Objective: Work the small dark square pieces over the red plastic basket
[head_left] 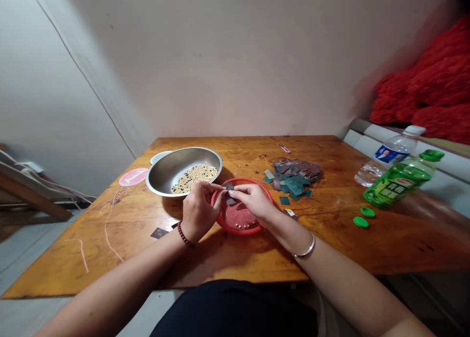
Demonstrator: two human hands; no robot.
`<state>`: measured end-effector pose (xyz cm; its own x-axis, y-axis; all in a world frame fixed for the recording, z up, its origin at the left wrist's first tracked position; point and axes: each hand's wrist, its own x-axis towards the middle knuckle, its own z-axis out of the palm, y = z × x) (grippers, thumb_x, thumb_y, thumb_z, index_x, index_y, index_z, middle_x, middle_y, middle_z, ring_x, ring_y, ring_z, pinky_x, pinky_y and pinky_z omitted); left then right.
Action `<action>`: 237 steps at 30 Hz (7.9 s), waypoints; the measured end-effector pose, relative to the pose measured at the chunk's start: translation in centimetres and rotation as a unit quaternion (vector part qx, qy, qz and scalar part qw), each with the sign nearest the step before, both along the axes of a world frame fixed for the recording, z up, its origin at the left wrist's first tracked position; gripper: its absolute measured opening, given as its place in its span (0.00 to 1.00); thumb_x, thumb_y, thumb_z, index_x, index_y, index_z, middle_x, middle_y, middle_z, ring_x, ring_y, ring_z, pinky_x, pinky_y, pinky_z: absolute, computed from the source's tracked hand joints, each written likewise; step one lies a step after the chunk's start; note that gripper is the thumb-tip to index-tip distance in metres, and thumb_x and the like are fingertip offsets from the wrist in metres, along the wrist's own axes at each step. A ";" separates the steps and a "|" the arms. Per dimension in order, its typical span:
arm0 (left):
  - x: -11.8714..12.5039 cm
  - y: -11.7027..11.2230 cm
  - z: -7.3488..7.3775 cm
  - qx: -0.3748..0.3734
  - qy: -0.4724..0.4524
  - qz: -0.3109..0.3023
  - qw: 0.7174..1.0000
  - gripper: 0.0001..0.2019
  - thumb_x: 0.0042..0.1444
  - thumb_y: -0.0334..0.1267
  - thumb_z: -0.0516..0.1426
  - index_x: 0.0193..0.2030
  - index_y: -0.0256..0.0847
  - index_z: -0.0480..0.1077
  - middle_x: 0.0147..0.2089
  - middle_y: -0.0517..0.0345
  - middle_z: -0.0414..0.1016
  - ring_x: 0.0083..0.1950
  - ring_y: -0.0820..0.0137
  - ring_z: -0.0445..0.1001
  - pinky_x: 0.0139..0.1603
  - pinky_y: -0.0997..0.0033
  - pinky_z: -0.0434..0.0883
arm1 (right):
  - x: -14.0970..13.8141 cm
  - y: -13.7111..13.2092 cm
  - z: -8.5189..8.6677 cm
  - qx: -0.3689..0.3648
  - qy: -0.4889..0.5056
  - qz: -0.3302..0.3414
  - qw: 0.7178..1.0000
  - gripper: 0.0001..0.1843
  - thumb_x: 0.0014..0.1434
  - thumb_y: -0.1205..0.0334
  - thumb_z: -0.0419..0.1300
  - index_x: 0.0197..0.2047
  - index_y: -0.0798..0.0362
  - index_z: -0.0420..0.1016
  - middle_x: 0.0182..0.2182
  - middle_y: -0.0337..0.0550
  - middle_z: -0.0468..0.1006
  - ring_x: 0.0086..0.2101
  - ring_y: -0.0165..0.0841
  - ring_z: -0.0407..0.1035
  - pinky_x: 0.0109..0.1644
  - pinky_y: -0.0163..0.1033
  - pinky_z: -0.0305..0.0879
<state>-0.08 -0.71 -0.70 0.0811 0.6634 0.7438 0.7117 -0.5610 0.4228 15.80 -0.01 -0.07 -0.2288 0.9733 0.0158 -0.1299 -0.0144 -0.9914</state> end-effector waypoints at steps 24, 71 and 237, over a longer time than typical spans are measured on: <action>-0.1 -0.2 0.6 0.034 0.046 -0.011 0.998 0.08 0.53 0.39 0.59 0.37 0.41 0.64 0.36 0.59 0.74 0.29 0.77 0.71 0.30 0.76 0.69 | 0.0 0.2 -0.1 -0.009 0.002 -0.006 1.000 0.14 0.44 0.53 0.63 0.29 0.56 0.77 0.25 0.41 0.75 0.25 0.26 0.66 0.28 0.31 0.60; 0.1 -0.1 0.8 0.001 0.096 0.031 0.995 0.07 0.53 0.38 0.58 0.34 0.41 0.64 0.33 0.61 0.74 0.34 0.72 0.71 0.32 0.75 0.66 | -0.2 0.2 -0.6 -0.016 -0.001 0.000 1.000 0.10 0.43 0.59 0.62 0.28 0.57 0.77 0.23 0.39 0.74 0.24 0.26 0.64 0.30 0.33 0.58; 0.3 -0.3 1.0 -0.042 0.092 0.021 0.995 0.06 0.53 0.36 0.57 0.32 0.42 0.62 0.33 0.60 0.72 0.34 0.72 0.69 0.32 0.73 0.64 | -0.2 0.4 -0.7 0.009 -0.024 -0.002 1.000 0.09 0.45 0.60 0.60 0.26 0.58 0.75 0.21 0.39 0.73 0.23 0.25 0.64 0.29 0.32 0.59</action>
<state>0.18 -1.03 0.25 0.1821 0.7280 0.6609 0.8029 -0.4981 0.3275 15.58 0.41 -0.73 -0.2260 0.9739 0.0229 -0.0815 0.0045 -0.9967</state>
